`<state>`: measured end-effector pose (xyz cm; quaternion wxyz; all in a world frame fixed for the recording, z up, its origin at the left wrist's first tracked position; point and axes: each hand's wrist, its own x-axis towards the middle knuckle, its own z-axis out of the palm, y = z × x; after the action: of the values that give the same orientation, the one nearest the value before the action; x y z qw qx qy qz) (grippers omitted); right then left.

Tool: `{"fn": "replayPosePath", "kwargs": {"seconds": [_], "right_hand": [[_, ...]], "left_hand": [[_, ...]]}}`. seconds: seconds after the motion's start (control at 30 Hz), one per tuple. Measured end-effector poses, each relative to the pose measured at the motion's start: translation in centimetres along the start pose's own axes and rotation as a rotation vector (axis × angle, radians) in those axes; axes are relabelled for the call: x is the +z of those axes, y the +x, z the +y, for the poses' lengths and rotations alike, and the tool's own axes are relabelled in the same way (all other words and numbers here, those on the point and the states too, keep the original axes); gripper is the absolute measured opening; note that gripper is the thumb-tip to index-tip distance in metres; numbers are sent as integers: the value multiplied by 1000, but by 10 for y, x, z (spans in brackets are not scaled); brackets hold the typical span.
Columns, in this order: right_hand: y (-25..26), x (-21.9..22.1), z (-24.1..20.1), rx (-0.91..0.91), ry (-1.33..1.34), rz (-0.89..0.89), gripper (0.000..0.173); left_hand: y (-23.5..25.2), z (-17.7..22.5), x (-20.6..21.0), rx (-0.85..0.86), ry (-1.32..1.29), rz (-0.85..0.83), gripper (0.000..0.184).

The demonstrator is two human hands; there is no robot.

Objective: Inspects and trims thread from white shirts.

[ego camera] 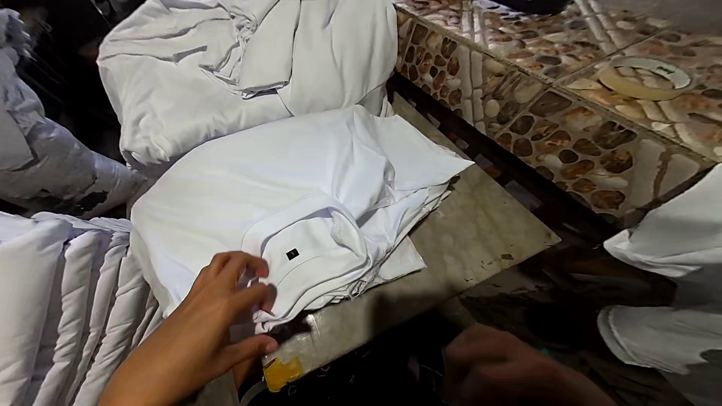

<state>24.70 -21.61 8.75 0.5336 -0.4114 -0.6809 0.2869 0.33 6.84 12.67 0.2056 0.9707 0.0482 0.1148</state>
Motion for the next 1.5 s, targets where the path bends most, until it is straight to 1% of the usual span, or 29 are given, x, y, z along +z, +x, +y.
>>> {"fn": "replayPosePath", "kwargs": {"seconds": [0.03, 0.07, 0.1, 0.13, 0.17, 0.2, 0.23, 0.27, 0.3, 0.33, 0.37, 0.47, 0.5, 0.53, 0.57, 0.63, 0.7, 0.73, 0.77, 0.83, 0.93, 1.07, 1.13, 1.2, 1.27, 1.3, 1.33, 1.4, 1.5], "right_hand": [[-4, -2, 1, 71, -97, 92, 23], [-3, -1, 8, 119, -242, 208, 29], [3, 0, 20, 123, -383, 328, 34], [12, 1, 35, 96, -509, 433, 36], [23, 4, 50, 55, -617, 523, 35], [34, 8, 64, 25, -705, 590, 31], [42, 12, 76, 12, -758, 622, 27], [47, 14, 85, -12, -786, 643, 23], [50, 16, 88, -48, -814, 658, 20], [48, 18, 87, -88, -849, 670, 20], [44, 19, 82, -125, -868, 681, 21], [24, 18, 55, -157, -739, 678, 11], [20, 17, 47, -149, -708, 679, 9], [18, 17, 43, -137, -698, 686, 8], [17, 16, 42, -121, -700, 710, 8], [18, 16, 47, -20, -697, 800, 17], [20, 21, 54, 165, -665, 841, 35], [21, 26, 55, 239, -624, 822, 38], [23, 34, 56, 281, -581, 784, 38], [29, 49, 56, 279, -505, 699, 34], [43, 65, 55, 236, -443, 635, 31], [60, 60, 52, 315, -354, 695, 24], [59, 53, 56, 295, -308, 762, 23], [57, 46, 59, 238, -400, 838, 29], [60, 38, 57, 195, -608, 852, 42], [64, 34, 58, 173, -678, 822, 39], [67, 32, 57, 174, -701, 770, 30], [74, 29, 54, 228, -569, 699, 18], [73, 25, 51, 301, 41, 758, 9]], "left_hand": [[-2, -4, 1, 37, 18, -36, 36], [-3, -10, -5, 37, 0, -36, 35], [-3, -19, -16, -7, -42, 22, 35], [-2, -30, -30, -86, -54, 170, 36], [2, -40, -42, -179, -7, 373, 39], [9, -50, -49, -291, 95, 561, 42], [16, -53, -53, -395, 189, 688, 49], [24, -45, -53, -449, 255, 741, 57], [33, -28, -45, -441, 278, 756, 58], [41, -4, -28, -379, 254, 741, 48], [48, 20, -5, -299, 177, 672, 36], [71, 71, 62, -75, -155, 204, 28], [79, 80, 76, 19, -234, 138, 19], [86, 86, 83, 79, -286, 143, 15], [92, 88, 86, 97, -297, 205, 19], [103, 80, 86, 38, -284, 359, 28], [111, 69, 87, -74, -374, 502, 18], [112, 67, 86, -121, -464, 538, 10], [110, 68, 83, -154, -569, 550, 7], [103, 71, 76, -159, -750, 513, 15], [90, 75, 73, -64, -879, 429, 18], [84, 74, 79, -43, -860, 439, 22], [81, 72, 79, -30, -901, 442, 26], [79, 73, 78, 5, -863, 405, 31], [77, 84, 79, 24, -640, 338, 35], [78, 93, 81, 25, -486, 326, 35], [78, 100, 84, 14, -317, 332, 34], [77, 112, 84, -40, -87, 345, 31], [65, 129, 77, -65, -5, 373, 23]]}}
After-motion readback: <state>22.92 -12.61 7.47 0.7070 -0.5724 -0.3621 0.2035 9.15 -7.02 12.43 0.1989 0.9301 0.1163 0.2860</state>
